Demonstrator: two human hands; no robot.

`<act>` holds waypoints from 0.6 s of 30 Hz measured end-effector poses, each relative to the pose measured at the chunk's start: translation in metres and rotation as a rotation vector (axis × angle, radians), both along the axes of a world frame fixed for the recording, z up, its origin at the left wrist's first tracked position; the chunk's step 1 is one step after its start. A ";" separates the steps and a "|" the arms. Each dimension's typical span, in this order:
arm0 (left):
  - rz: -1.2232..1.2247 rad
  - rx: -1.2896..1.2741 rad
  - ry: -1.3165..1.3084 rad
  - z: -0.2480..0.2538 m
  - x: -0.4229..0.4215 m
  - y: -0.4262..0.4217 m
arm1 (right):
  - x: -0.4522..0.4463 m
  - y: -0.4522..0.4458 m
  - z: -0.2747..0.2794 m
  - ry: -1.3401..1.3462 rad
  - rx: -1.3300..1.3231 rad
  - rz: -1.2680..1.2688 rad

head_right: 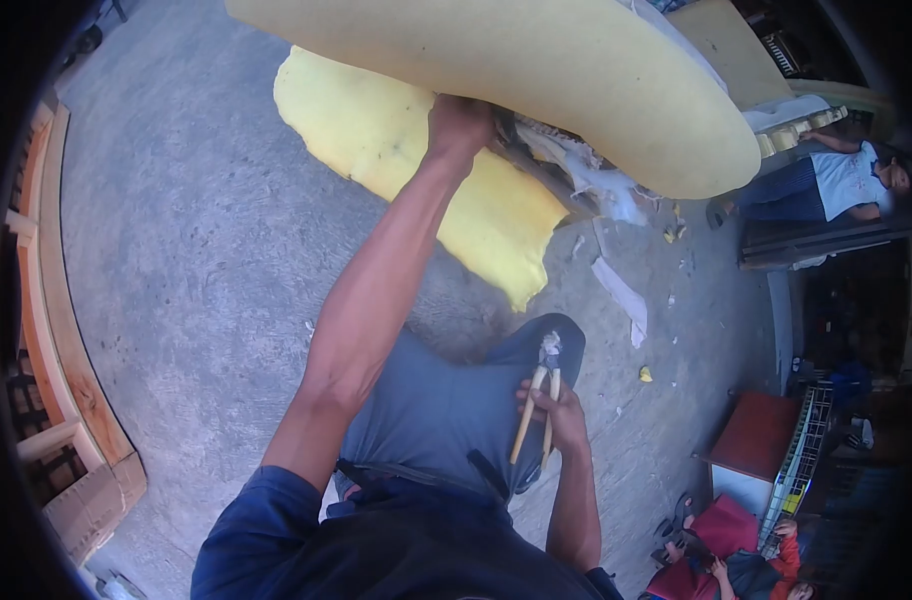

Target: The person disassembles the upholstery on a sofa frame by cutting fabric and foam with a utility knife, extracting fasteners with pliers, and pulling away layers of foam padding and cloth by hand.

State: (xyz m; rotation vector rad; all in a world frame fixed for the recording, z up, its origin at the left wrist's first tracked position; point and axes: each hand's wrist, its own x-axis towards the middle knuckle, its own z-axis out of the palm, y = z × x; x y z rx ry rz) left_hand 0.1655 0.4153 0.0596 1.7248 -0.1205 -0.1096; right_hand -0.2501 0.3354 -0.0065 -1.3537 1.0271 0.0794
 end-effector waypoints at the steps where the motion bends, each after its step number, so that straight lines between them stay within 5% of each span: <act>1: -0.038 -0.174 -0.047 -0.004 -0.008 0.003 | -0.004 0.002 0.001 0.002 0.006 0.008; 2: -0.074 -0.346 -0.086 -0.009 -0.022 0.007 | -0.013 0.004 0.002 0.016 0.013 0.001; 4: -0.251 -0.166 -0.155 -0.044 -0.072 0.003 | -0.006 0.000 -0.002 -0.011 -0.006 0.009; 6: -0.690 0.262 -0.211 -0.114 -0.125 -0.021 | -0.009 0.002 -0.004 -0.002 -0.002 -0.005; 10: -0.493 -0.158 0.122 -0.108 -0.129 -0.028 | -0.006 -0.003 0.001 0.008 0.021 0.014; 14: -0.252 -0.661 0.397 -0.004 -0.076 -0.015 | -0.022 -0.005 -0.002 -0.028 0.049 -0.036; 18: -0.211 -0.601 0.341 -0.013 -0.060 -0.039 | -0.026 -0.014 -0.005 -0.062 0.091 -0.051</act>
